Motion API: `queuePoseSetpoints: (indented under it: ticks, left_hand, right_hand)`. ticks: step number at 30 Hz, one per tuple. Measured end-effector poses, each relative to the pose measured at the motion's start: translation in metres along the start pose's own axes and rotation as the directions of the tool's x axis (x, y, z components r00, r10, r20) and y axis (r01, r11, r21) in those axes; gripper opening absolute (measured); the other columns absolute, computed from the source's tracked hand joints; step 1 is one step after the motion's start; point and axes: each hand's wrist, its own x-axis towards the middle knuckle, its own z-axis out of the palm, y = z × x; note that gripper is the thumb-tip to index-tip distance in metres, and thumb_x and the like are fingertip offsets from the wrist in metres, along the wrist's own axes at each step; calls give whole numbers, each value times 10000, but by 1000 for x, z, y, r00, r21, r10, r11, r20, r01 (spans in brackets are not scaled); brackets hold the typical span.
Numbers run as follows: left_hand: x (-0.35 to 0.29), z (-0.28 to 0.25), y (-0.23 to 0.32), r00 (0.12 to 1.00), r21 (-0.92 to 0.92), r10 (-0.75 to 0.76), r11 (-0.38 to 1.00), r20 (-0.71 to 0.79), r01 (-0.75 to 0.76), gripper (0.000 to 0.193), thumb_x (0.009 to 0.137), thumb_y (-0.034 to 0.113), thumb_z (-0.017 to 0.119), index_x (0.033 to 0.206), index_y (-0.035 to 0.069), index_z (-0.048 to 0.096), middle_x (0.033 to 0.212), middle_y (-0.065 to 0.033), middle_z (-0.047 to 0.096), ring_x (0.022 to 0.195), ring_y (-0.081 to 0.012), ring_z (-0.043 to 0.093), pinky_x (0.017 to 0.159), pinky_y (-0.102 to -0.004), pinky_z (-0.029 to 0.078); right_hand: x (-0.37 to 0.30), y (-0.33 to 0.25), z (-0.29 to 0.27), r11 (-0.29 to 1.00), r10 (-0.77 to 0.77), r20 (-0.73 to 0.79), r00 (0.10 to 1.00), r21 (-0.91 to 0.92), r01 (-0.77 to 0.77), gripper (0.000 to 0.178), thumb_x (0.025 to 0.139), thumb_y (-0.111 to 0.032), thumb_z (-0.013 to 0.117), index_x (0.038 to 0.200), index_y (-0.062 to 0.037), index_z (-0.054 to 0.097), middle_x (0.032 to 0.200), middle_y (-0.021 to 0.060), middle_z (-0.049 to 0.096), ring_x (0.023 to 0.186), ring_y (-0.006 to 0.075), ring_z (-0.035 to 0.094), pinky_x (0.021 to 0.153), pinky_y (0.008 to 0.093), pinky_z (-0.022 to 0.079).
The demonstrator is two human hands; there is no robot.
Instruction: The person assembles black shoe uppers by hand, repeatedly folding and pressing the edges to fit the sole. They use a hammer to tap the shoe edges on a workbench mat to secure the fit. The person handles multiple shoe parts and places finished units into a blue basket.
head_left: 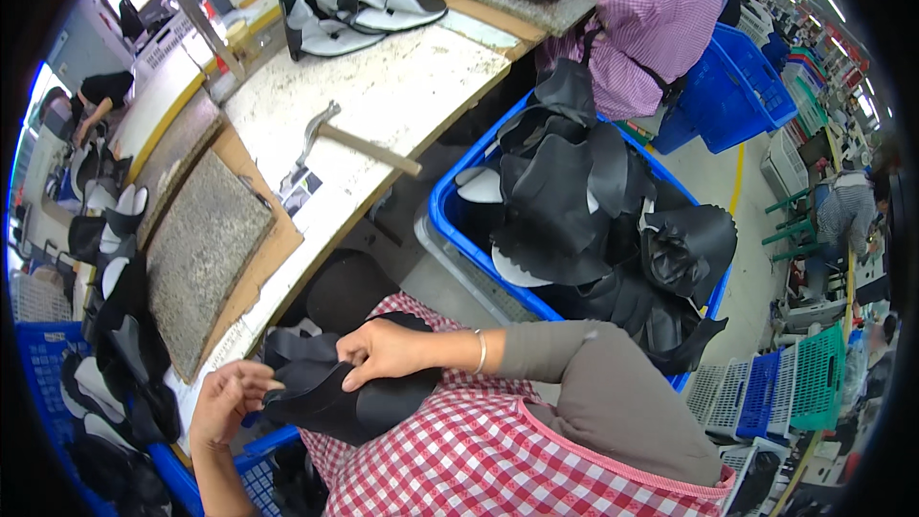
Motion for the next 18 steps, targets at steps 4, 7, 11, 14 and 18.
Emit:
queuePoseSetpoints:
  ticks: [4, 7, 11, 14, 18]
  left_hand:
    - [17, -16, -23, 975, 284, 78, 949, 208, -136, 569, 956, 489, 713, 1194, -28, 699, 1131, -117, 728, 1065, -231, 693, 938, -375, 541]
    - [25, -23, -34, 972, 342, 7, 935, 235, -90, 352, 925, 311, 785, 1083, -3, 766, 1127, -81, 733, 1038, -172, 682, 924, -343, 544]
    - [38, -20, -43, 970, 360, 30, 926, 241, -118, 289, 903, 207, 806, 1080, -19, 780, 976, -81, 770, 891, -141, 695, 847, -285, 559]
    - [42, -17, -48, 980, 358, 43, 927, 195, -112, 191, 959, 118, 732, 1080, -21, 784, 946, -70, 774, 851, -124, 707, 838, -275, 573]
    - [36, -18, -53, 978, 300, 128, 938, 163, -173, 179, 969, 112, 713, 1067, -19, 785, 958, -70, 775, 870, -137, 716, 850, -282, 573]
  right_hand:
    - [0, 7, -12, 977, -203, 55, 978, -56, 206, 261, 801, -180, 883, 939, -28, 722, 781, 74, 743, 738, 127, 706, 682, 305, 545]
    - [8, 0, -11, 955, -196, 62, 979, -215, 205, 270, 793, -225, 890, 933, -50, 739, 738, 62, 705, 679, 114, 659, 636, 298, 513]
    - [15, -5, -15, 995, 83, 155, 984, -70, -73, 170, 866, -127, 847, 922, -27, 722, 707, -16, 626, 675, 33, 524, 602, 246, 418]
    - [22, -8, -17, 993, 0, 248, 969, -116, 30, 214, 898, -175, 826, 987, -4, 734, 722, 16, 644, 677, 72, 551, 633, 280, 454]
    - [33, -13, -7, 963, -39, 262, 964, -248, 106, 266, 911, -248, 814, 971, 2, 746, 757, 49, 651, 686, 135, 579, 647, 309, 473]
